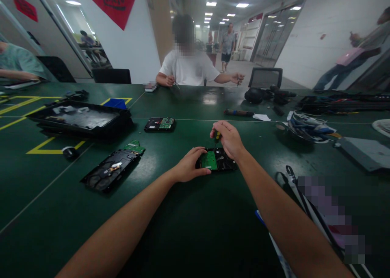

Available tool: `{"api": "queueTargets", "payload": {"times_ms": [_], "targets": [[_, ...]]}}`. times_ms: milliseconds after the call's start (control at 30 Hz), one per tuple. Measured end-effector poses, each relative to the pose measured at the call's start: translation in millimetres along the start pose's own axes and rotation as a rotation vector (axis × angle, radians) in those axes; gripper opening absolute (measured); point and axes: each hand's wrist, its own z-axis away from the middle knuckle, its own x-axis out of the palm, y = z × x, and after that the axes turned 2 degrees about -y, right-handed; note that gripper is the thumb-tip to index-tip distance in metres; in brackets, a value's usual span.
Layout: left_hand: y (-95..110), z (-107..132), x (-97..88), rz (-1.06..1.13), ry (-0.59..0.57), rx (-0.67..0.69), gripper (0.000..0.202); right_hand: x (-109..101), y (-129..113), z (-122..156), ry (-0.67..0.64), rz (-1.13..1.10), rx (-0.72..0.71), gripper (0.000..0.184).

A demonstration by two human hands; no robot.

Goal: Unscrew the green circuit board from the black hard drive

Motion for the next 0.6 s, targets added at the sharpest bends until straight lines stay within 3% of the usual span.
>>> {"api": "queueTargets", "payload": {"times_ms": [300,600], "targets": [[2.3,0.0,-1.2,-0.014,0.005,0.009,0.076,1.7,-5.0,3.1,-0.088,-0.026,-0.017,0.022],[2.8,-0.3,-0.7,-0.012,0.01,0.014,0.077,3.7,-4.8,2.1,-0.072,-0.066,0.001,0.037]]}}
